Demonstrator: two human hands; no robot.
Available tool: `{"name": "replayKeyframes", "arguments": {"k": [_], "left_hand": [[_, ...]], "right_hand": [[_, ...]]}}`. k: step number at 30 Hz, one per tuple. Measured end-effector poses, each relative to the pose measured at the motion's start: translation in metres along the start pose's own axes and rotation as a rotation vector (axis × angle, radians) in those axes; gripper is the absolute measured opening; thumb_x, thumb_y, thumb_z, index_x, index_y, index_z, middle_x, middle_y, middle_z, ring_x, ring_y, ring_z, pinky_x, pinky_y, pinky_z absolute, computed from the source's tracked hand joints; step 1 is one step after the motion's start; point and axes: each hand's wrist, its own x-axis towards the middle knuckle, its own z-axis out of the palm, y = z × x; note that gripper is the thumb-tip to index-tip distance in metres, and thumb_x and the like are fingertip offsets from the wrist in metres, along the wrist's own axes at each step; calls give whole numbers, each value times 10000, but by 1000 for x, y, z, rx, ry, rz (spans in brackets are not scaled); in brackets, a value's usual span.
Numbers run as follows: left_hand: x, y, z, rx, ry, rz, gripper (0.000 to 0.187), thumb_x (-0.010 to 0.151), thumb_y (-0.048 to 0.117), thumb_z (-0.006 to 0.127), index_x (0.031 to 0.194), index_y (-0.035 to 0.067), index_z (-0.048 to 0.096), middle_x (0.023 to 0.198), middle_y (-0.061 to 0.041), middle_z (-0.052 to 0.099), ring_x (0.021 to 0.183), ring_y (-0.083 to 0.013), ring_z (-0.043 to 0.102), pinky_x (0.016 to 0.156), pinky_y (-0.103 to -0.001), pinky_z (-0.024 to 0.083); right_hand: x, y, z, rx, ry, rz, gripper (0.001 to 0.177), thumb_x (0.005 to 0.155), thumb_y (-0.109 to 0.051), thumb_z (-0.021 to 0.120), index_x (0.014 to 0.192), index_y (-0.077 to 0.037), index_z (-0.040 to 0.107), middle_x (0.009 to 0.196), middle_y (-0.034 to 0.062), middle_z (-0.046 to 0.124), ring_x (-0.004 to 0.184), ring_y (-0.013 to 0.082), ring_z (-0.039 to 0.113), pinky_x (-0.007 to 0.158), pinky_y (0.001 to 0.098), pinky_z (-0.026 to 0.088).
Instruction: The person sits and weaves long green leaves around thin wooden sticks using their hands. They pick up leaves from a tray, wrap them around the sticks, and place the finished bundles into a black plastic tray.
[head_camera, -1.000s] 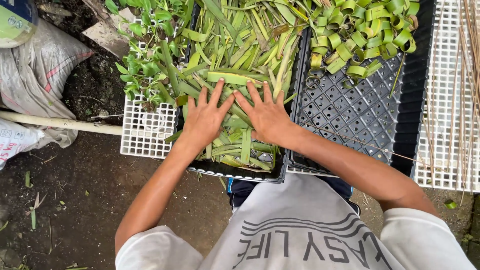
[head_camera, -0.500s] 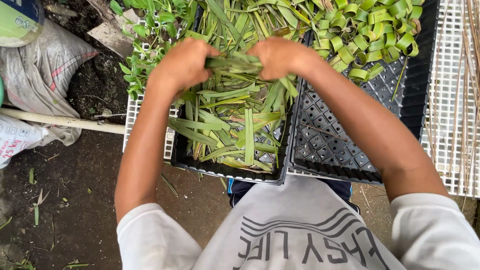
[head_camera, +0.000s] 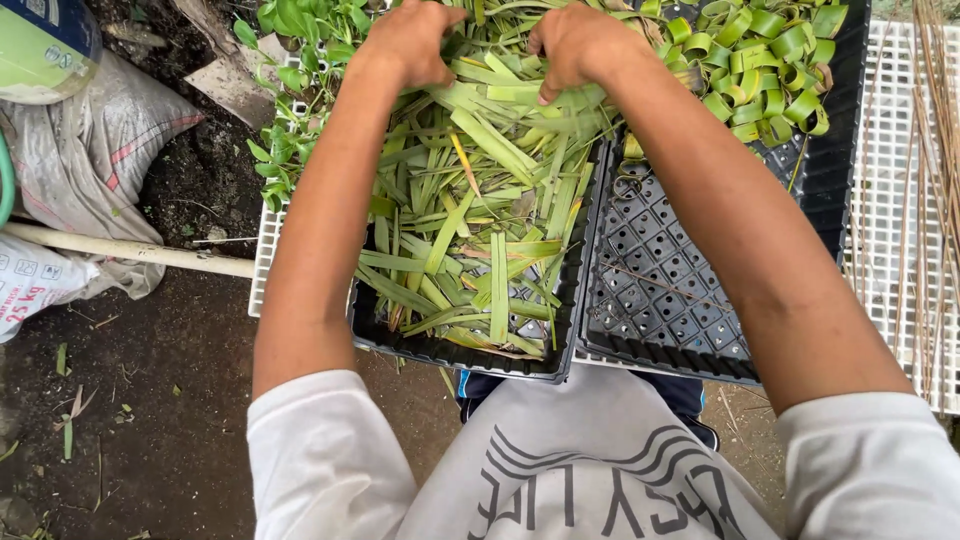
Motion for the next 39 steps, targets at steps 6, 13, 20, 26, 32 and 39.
{"name": "replayKeyframes", "arguments": {"k": [6, 13, 20, 26, 32, 39], "left_hand": [[-96, -3, 4, -37, 381, 294, 429, 899, 23, 732, 1317, 4, 638, 1173, -200, 698, 1119, -361, 656, 999, -543, 530], [-199, 6, 108, 133, 21, 235, 835, 831, 521, 778, 1507, 123, 494, 1552, -246, 416, 1420, -441, 382, 1171, -638, 296], [-198, -12, 161, 241, 33, 210, 784, 835, 501, 766, 1513, 222, 491, 1539, -193, 439, 1455, -404, 348, 1212, -608, 189], [-205, -7, 199, 153, 67, 394, 426, 925, 322, 692, 1322, 171, 665, 1344, -152, 600, 1319, -312, 509, 1088, -491, 415], [-201, -9, 187, 196, 207, 331, 382, 898, 338, 704, 1247, 182, 698, 1442, -132, 526, 1374, -321, 424, 1141, -555, 314], [-177, -19, 178, 136, 308, 207, 255, 879, 354, 709, 1001, 134, 752, 1546, -171, 453, 1438, -393, 387, 1156, -618, 261]], "right_hand": [[-86, -42, 7, -445, 206, -180, 302, 1043, -288, 604, 1235, -56, 623, 1059, 127, 637, 921, 292, 655, 758, 412, 674], [-182, -80, 123, -274, -100, -731, 707, 885, -272, 790, 1497, -97, 482, 1546, 225, 416, 1450, 441, 351, 1095, 634, 398], [-170, -68, 170, -326, -38, -714, 608, 892, -287, 774, 1427, -98, 554, 1511, 205, 439, 1413, 422, 400, 1036, 598, 437], [-178, -43, 193, -215, -54, -821, 398, 924, -201, 695, 1267, -14, 618, 1344, 243, 561, 1170, 435, 605, 883, 559, 522], [-139, -28, 108, 53, -26, -729, 392, 942, -146, 673, 1295, 18, 634, 1133, 252, 672, 1069, 400, 673, 946, 536, 552], [12, 1, 126, -138, 735, -334, 88, 964, -199, 710, 1008, -135, 751, 804, 24, 674, 779, 215, 673, 740, 372, 562]]}}
